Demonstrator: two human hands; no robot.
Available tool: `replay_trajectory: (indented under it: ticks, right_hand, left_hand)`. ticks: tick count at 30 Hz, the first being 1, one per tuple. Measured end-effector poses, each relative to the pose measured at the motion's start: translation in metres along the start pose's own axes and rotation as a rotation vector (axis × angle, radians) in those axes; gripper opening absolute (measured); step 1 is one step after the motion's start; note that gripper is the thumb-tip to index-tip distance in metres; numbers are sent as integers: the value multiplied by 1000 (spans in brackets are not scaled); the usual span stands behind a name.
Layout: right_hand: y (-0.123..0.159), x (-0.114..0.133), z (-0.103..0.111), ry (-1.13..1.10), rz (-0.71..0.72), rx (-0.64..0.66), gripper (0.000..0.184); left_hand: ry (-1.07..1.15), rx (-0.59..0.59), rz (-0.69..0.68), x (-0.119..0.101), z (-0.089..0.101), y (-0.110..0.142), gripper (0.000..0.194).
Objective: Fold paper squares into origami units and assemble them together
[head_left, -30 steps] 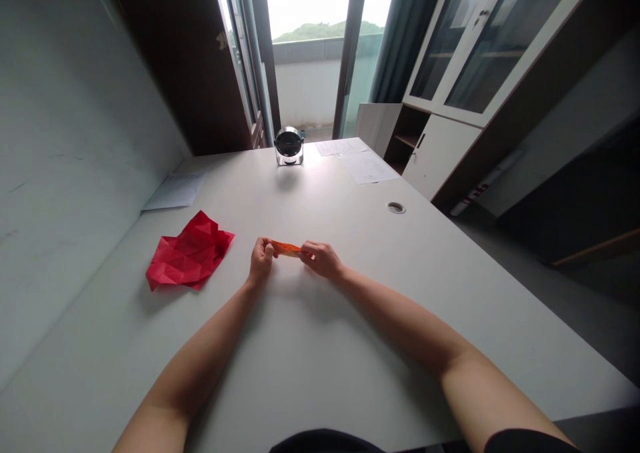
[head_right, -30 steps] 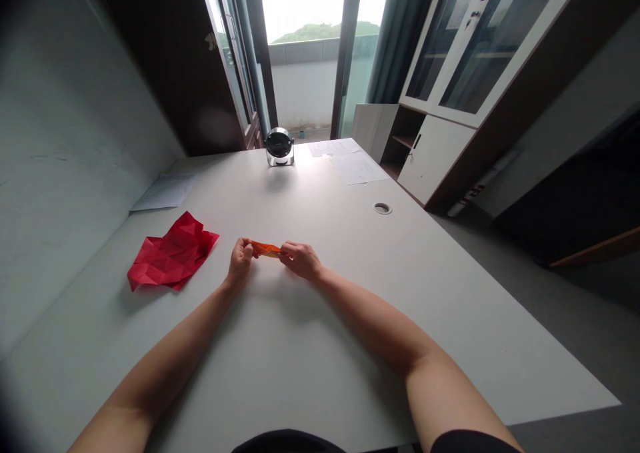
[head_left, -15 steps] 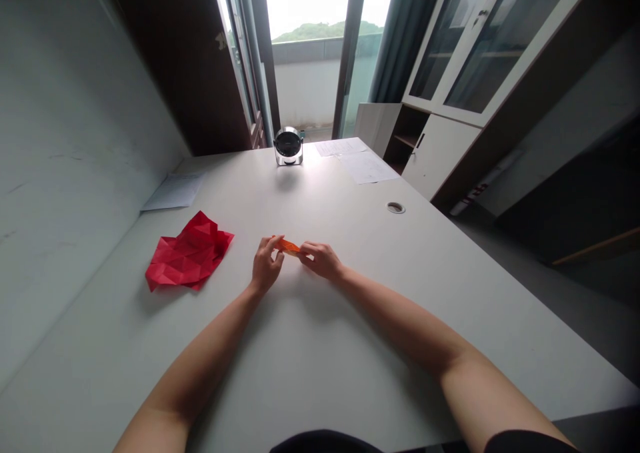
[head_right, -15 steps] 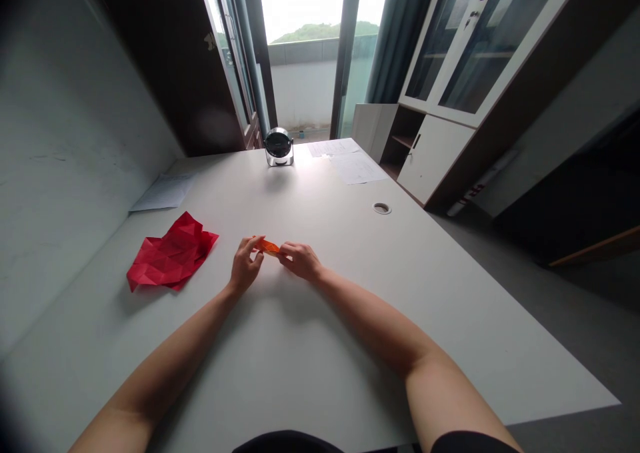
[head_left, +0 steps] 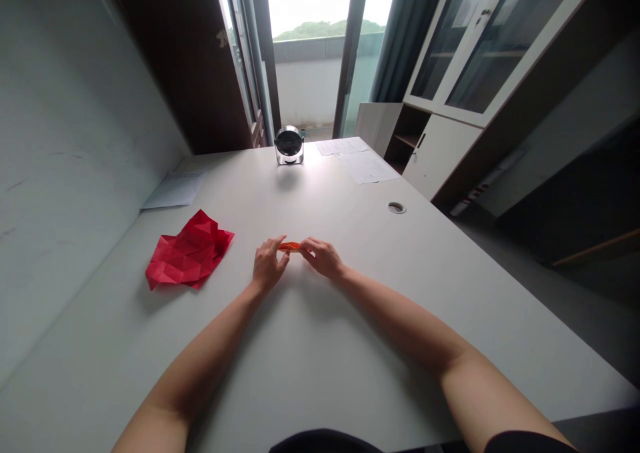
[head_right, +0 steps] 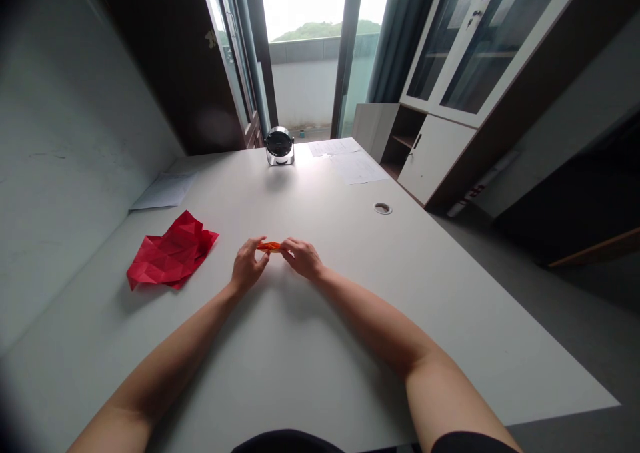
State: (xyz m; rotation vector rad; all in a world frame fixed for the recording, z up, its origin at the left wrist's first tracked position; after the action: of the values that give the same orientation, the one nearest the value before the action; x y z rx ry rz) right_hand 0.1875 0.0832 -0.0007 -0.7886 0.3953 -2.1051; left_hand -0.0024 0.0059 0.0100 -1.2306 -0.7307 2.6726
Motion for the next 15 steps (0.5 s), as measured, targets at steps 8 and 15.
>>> replay_trajectory:
  ticks: [8,15]
  right_hand:
    - [0,0,-2,24,37,28,15]
    - [1,-2,-4,26,49,17,16]
  left_hand:
    - [-169,87,-55,4,-5,2,26]
    - [-170,69,-59,4,-2,1,11]
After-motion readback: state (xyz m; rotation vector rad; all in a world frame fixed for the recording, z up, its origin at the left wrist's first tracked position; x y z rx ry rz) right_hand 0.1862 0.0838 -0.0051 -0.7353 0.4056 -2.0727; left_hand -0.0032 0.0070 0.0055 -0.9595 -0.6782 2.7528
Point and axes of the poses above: each hand's wrist, its own y-axis away from the middle knuckle, its own z-axis out of the back of the hand, x = y × z, the point moved 1 cm from there along -y, towards the middle knuckle, and after that the axes turned 11 degrees about y, right-handed, at the moved point
